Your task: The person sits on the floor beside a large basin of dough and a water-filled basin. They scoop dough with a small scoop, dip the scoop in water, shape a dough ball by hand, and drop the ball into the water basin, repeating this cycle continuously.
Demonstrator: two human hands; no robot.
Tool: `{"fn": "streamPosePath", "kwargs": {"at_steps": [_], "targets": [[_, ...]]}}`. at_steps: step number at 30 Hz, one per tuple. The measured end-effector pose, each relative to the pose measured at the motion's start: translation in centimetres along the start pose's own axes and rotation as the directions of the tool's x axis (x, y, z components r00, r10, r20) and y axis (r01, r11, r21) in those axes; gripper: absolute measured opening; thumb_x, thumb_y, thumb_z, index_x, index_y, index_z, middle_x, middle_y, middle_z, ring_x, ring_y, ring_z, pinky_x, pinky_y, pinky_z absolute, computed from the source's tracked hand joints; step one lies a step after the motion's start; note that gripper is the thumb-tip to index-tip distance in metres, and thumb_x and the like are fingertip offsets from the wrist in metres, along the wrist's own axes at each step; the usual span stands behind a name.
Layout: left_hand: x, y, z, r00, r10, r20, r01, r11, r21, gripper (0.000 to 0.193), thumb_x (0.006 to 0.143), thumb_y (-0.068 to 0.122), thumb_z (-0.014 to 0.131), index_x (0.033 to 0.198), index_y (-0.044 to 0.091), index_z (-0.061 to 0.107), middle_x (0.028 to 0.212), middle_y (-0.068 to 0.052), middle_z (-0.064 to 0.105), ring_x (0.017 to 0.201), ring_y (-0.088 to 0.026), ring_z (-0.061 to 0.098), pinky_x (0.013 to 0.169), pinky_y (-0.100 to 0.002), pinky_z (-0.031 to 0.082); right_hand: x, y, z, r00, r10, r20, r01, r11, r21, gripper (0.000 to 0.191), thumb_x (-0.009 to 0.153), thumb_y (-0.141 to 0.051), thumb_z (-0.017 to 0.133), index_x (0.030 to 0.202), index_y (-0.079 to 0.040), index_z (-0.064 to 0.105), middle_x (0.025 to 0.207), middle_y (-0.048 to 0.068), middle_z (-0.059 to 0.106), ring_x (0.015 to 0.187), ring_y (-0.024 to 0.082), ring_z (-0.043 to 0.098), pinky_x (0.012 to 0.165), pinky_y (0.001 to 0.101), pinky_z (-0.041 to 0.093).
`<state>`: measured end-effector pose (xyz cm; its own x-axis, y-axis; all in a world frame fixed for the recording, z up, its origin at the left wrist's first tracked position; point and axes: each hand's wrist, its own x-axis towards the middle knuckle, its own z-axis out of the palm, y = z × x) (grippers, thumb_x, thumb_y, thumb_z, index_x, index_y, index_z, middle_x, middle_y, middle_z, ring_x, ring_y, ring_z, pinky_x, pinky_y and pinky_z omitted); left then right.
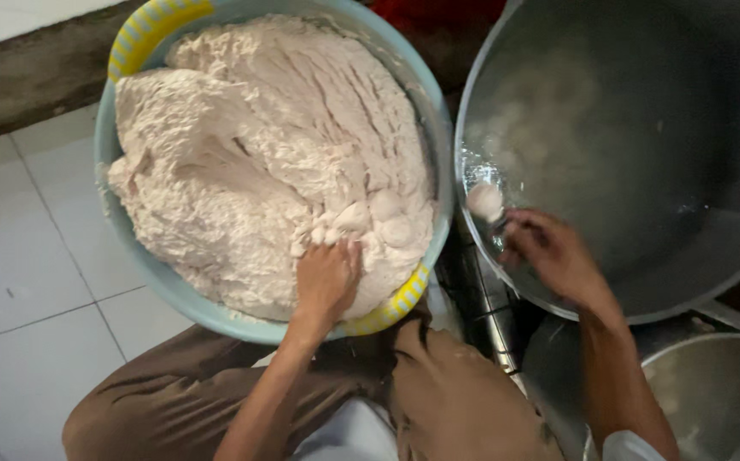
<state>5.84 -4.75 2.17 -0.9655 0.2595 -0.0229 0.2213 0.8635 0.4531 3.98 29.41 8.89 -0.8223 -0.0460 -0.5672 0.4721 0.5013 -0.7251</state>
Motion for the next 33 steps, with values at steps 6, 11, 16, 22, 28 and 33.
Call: {"fn": "streamPosePath", "kwargs": {"at_steps": [6,11,16,22,28,33], "targets": [[0.3,0.7,-0.4,0.964,-0.208,0.166,0.204,0.978,0.041,0.041,0.105,0.034,0.048,0.091,0.005,0.073,0.079,-0.026,0.070,0.074,-0.046,0.068,0.069,-0.055,0.054,3.3,3.2,1.1,0.920,-0.319,-0.230,0.164,0.843,-0.513,0.033,0.095,-0.009,0.065,0.127,-0.008,0.070,0.115,0.019,0.069,0.095,0.037,0.071,0.082,0.0428,0.056],[0.1,-0.6,-1.1,0.989,0.031,-0.143,-0.068,0.963,-0.262,0.043,0.097,0.042,0.059,0.098,0.002,0.075,0.085,-0.022,0.073,0.078,-0.044,0.068,0.078,-0.052,0.053,3.0,2.3,1.5,0.915,-0.319,-0.248,0.156,0.845,-0.511,0.037,0.092,-0.008,0.067,0.129,-0.008,0.069,0.119,0.020,0.067,0.100,0.038,0.069,0.085,0.0447,0.056],[-0.5,-1.3,3.0,0.928,-0.313,0.204,0.373,0.761,-0.531,0.047,0.106,0.034,0.056,0.080,-0.004,0.064,0.061,-0.022,0.054,0.059,-0.038,0.053,0.063,-0.049,0.042,0.4,-1.0,2.1,0.911,-0.223,-0.348,0.116,0.946,-0.303,0.036,0.095,-0.010,0.068,0.132,-0.011,0.069,0.118,0.016,0.068,0.085,0.031,0.070,0.074,0.0401,0.056],[1.3,1.5,2.3,0.994,-0.108,0.015,0.087,0.697,-0.712,0.022,0.097,0.015,0.062,0.082,0.001,0.061,0.063,-0.014,0.053,0.054,-0.028,0.056,0.057,-0.038,0.046,-3.2,-5.8,7.6,0.795,-0.527,-0.299,0.447,0.843,-0.299,0.032,0.091,-0.008,0.076,0.122,-0.004,0.072,0.113,0.016,0.072,0.094,0.027,0.072,0.077,0.0320,0.058],[3.9,5.4,-2.8,0.989,-0.149,-0.007,0.104,0.727,-0.679,0.017,0.093,0.017,0.075,0.088,0.002,0.069,0.074,-0.018,0.072,0.063,-0.030,0.071,0.059,-0.040,0.055,-3.6,-6.8,10.6,0.759,-0.607,-0.233,0.561,0.793,-0.239,0.031,0.088,-0.007,0.077,0.118,-0.002,0.072,0.115,0.016,0.073,0.101,0.027,0.073,0.088,0.0342,0.058],[4.3,6.2,-3.4,0.981,-0.175,0.078,0.182,0.717,-0.673,0.020,0.085,0.017,0.079,0.092,0.001,0.070,0.078,-0.019,0.073,0.073,-0.032,0.076,0.062,-0.039,0.058,-3.4,-4.7,10.4,0.958,-0.256,-0.126,0.268,0.960,0.081,0.030,0.090,-0.008,0.074,0.119,-0.002,0.072,0.097,0.009,0.073,0.071,0.013,0.066,0.061,0.0265,0.052]]}}
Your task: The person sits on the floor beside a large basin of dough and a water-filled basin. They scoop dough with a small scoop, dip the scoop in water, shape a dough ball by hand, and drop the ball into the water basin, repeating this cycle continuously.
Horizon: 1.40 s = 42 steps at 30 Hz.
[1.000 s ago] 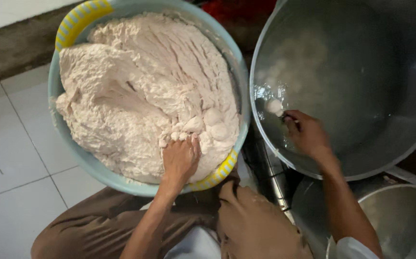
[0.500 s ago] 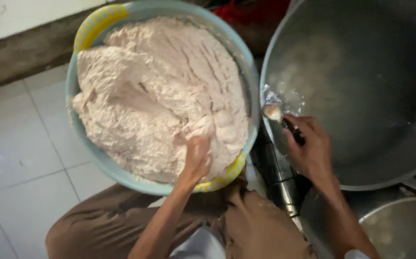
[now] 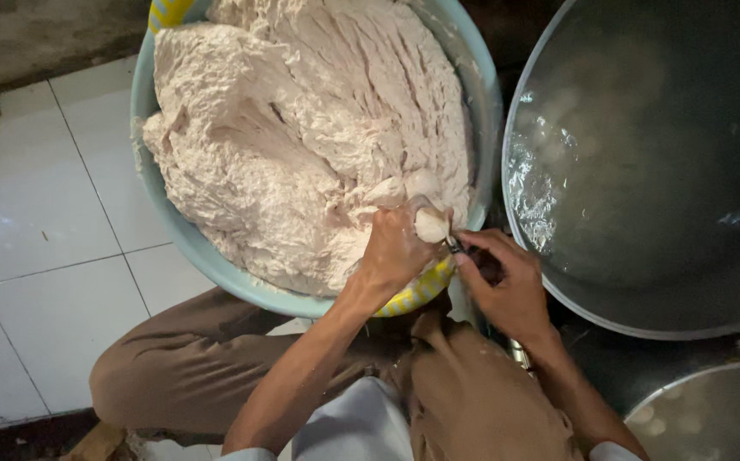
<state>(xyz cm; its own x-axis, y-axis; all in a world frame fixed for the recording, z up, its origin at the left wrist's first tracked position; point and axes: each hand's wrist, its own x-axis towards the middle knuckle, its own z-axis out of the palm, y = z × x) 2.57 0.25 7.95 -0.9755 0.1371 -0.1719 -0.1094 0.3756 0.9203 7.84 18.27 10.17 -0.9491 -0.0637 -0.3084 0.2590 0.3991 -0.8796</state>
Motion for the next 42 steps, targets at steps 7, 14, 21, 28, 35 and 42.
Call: {"fn": "streamPosePath", "kwargs": {"at_steps": [7,14,21,28,35,42], "targets": [[-0.3,-0.6,-1.1,0.993,0.052,0.108,-0.059,0.996,0.070,0.025,0.066,0.010,0.081,0.089,0.004,0.074,0.079,-0.019,0.073,0.076,-0.036,0.075,0.067,-0.042,0.059,1.0,2.4,-0.6,0.887,0.317,0.337,-0.429,0.836,0.341,0.030,0.097,-0.012,0.063,0.125,0.000,0.066,0.079,0.004,0.065,0.063,0.007,0.060,0.049,0.0245,0.048],[0.1,-1.0,-1.7,0.972,-0.071,0.222,-0.017,0.928,0.372,0.032,0.065,0.020,0.085,0.092,0.005,0.076,0.077,-0.025,0.071,0.075,-0.043,0.071,0.068,-0.050,0.057,0.9,1.8,-0.7,0.822,0.381,0.424,-0.517,0.811,0.274,0.032,0.099,-0.016,0.061,0.125,0.002,0.065,0.069,0.004,0.062,0.054,0.009,0.054,0.045,0.0247,0.044],[0.5,-2.7,-0.5,0.979,-0.101,0.178,-0.012,0.839,0.543,0.035,0.071,0.020,0.082,0.098,0.001,0.070,0.079,-0.023,0.071,0.076,-0.044,0.070,0.065,-0.053,0.055,1.4,1.4,-1.8,0.810,0.417,0.412,-0.531,0.820,0.213,0.031,0.099,-0.018,0.060,0.121,0.001,0.069,0.079,0.005,0.068,0.055,0.010,0.056,0.046,0.0256,0.046],[-2.6,-6.9,-0.3,0.983,0.185,-0.001,-0.141,0.755,0.641,0.034,0.103,0.027,0.056,0.086,0.002,0.072,0.077,-0.022,0.071,0.073,-0.042,0.068,0.072,-0.053,0.055,2.6,5.2,-8.7,0.942,0.320,0.104,-0.334,0.923,0.190,0.029,0.106,-0.016,0.057,0.127,-0.002,0.068,0.096,0.008,0.070,0.075,0.010,0.064,0.070,0.0263,0.056],[-1.9,-6.2,-1.6,0.992,-0.068,0.105,-0.006,0.815,0.580,0.037,0.102,0.030,0.055,0.092,0.001,0.076,0.077,-0.025,0.071,0.071,-0.043,0.070,0.066,-0.052,0.054,6.9,9.4,-8.6,0.972,-0.131,-0.195,0.024,0.880,-0.474,0.028,0.101,-0.010,0.068,0.128,-0.001,0.069,0.113,0.016,0.071,0.096,0.026,0.071,0.081,0.0377,0.057],[-1.8,-6.7,-2.0,0.996,0.094,-0.003,-0.094,0.995,-0.036,0.032,0.095,0.029,0.065,0.104,0.000,0.074,0.083,-0.022,0.075,0.073,-0.031,0.074,0.069,-0.041,0.056,5.5,3.9,-7.8,0.972,-0.097,-0.215,0.023,0.946,-0.323,0.036,0.096,-0.009,0.070,0.131,-0.008,0.068,0.125,0.017,0.066,0.102,0.029,0.069,0.084,0.0364,0.056]]}}
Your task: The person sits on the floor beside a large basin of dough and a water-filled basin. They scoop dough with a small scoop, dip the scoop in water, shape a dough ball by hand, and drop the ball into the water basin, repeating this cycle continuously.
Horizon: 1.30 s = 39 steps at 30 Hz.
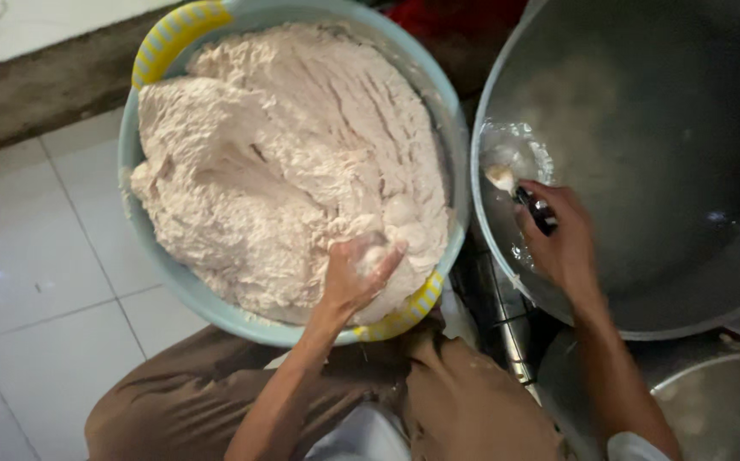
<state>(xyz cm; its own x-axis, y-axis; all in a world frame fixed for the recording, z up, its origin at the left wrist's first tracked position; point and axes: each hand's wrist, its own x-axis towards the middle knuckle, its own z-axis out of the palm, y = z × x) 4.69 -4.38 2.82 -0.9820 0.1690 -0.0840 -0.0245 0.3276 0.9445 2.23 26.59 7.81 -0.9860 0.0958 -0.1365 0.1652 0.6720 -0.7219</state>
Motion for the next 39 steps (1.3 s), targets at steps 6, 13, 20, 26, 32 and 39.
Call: {"fn": "streamPosePath", "kwargs": {"at_steps": [6,13,20,26,32,39], "targets": [[1.4,0.2,2.8,0.981,-0.179,0.077,0.160,0.965,0.210,0.027,0.095,0.012,0.051,0.093,-0.003,0.073,0.069,-0.023,0.064,0.062,-0.035,0.065,0.061,-0.043,0.051,-5.0,-6.7,2.5,0.957,-0.285,-0.048,0.286,0.958,0.009,0.035,0.089,-0.006,0.079,0.123,-0.004,0.070,0.118,0.016,0.071,0.105,0.028,0.071,0.090,0.0352,0.057],[2.9,6.0,2.1,0.999,-0.024,-0.049,0.021,0.999,-0.048,0.020,0.091,0.020,0.077,0.090,0.002,0.068,0.073,-0.016,0.071,0.063,-0.028,0.072,0.060,-0.038,0.055,-5.4,-9.0,4.4,0.957,-0.290,0.018,0.287,0.952,0.111,0.035,0.084,-0.005,0.080,0.118,-0.002,0.071,0.113,0.016,0.073,0.101,0.028,0.073,0.088,0.0341,0.058],[2.5,6.8,1.5,0.993,-0.077,0.089,0.079,0.997,-0.017,0.032,0.069,0.013,0.085,0.095,0.002,0.071,0.080,-0.018,0.074,0.074,-0.031,0.077,0.066,-0.038,0.060,-5.8,-6.3,4.1,0.888,0.217,0.406,-0.382,0.839,0.388,0.030,0.090,-0.008,0.072,0.120,-0.002,0.071,0.093,0.006,0.070,0.065,0.011,0.063,0.053,0.0257,0.052],[2.7,6.0,0.9,0.967,-0.175,0.186,0.111,0.943,0.313,0.028,0.067,0.010,0.084,0.092,0.003,0.073,0.081,-0.023,0.073,0.080,-0.041,0.073,0.070,-0.047,0.059,-5.4,-4.2,5.0,0.725,0.212,0.656,-0.584,0.693,0.422,0.029,0.095,-0.013,0.066,0.122,0.000,0.066,0.091,0.006,0.064,0.059,0.008,0.058,0.046,0.0241,0.047],[2.8,4.6,1.2,0.940,-0.268,0.212,0.131,0.856,0.501,0.030,0.074,0.019,0.083,0.098,0.004,0.073,0.084,-0.025,0.071,0.080,-0.046,0.071,0.069,-0.055,0.055,-5.3,-3.5,5.2,0.633,0.222,0.742,-0.662,0.653,0.369,0.030,0.098,-0.018,0.063,0.122,-0.001,0.066,0.077,0.008,0.061,0.053,0.010,0.055,0.043,0.0260,0.044],[0.4,1.7,1.4,0.996,-0.002,0.085,-0.043,0.852,0.522,0.028,0.091,0.020,0.065,0.110,0.001,0.072,0.088,-0.025,0.072,0.084,-0.045,0.066,0.074,-0.056,0.052,-5.0,-1.2,1.2,0.804,0.207,0.557,-0.481,0.777,0.406,0.032,0.098,-0.018,0.062,0.123,0.002,0.066,0.089,0.006,0.072,0.067,0.012,0.066,0.063,0.0278,0.055]]}}
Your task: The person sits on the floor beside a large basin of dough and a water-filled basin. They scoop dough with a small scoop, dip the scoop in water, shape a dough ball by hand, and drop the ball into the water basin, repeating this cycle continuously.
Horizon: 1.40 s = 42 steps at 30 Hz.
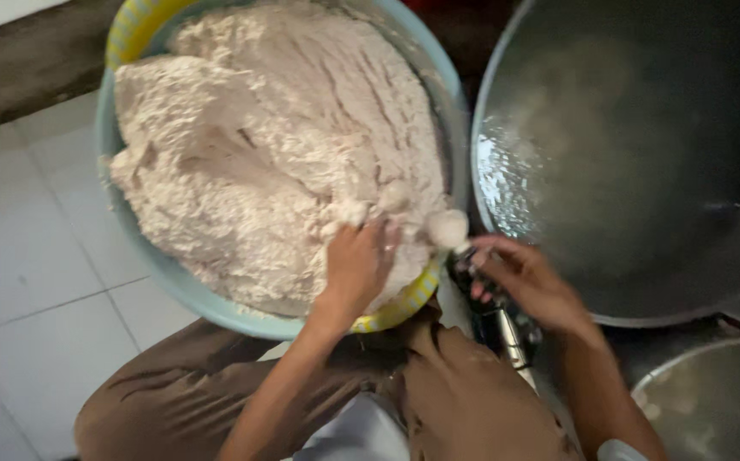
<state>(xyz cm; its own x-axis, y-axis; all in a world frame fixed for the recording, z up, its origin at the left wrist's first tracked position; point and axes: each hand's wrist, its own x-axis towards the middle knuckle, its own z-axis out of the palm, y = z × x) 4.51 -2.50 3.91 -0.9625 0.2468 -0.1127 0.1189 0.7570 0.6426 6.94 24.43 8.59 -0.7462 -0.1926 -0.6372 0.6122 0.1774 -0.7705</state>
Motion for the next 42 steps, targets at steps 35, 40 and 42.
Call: {"fn": "streamPosePath", "kwargs": {"at_steps": [35,40,42], "targets": [[2.3,4.0,-2.3,0.992,-0.085,0.095,0.120,0.878,-0.464,0.027,0.070,0.010,0.082,0.092,-0.001,0.070,0.078,-0.021,0.073,0.075,-0.033,0.077,0.064,-0.038,0.060,0.5,-0.8,5.4,0.995,-0.069,-0.076,0.073,0.997,0.038,0.030,0.095,-0.007,0.071,0.123,0.000,0.068,0.079,0.007,0.067,0.060,0.008,0.060,0.050,0.0244,0.050],[2.5,3.3,-2.8,0.987,-0.037,0.160,0.074,0.969,-0.237,0.042,0.062,0.013,0.085,0.100,-0.001,0.074,0.078,-0.026,0.071,0.075,-0.040,0.073,0.069,-0.045,0.059,1.0,-0.7,4.7,0.993,0.097,0.071,-0.103,0.991,0.083,0.027,0.093,-0.009,0.065,0.118,0.002,0.066,0.084,-0.001,0.066,0.056,0.008,0.058,0.044,0.0252,0.047],[2.6,3.0,-2.8,0.975,-0.045,0.216,0.089,0.976,-0.199,0.034,0.066,0.016,0.085,0.095,0.001,0.076,0.079,-0.025,0.072,0.076,-0.041,0.072,0.069,-0.048,0.058,1.1,-0.8,4.6,0.987,0.127,0.102,-0.132,0.990,0.048,0.028,0.095,-0.012,0.065,0.119,0.001,0.067,0.072,0.002,0.064,0.052,0.009,0.056,0.043,0.0255,0.045]]}}
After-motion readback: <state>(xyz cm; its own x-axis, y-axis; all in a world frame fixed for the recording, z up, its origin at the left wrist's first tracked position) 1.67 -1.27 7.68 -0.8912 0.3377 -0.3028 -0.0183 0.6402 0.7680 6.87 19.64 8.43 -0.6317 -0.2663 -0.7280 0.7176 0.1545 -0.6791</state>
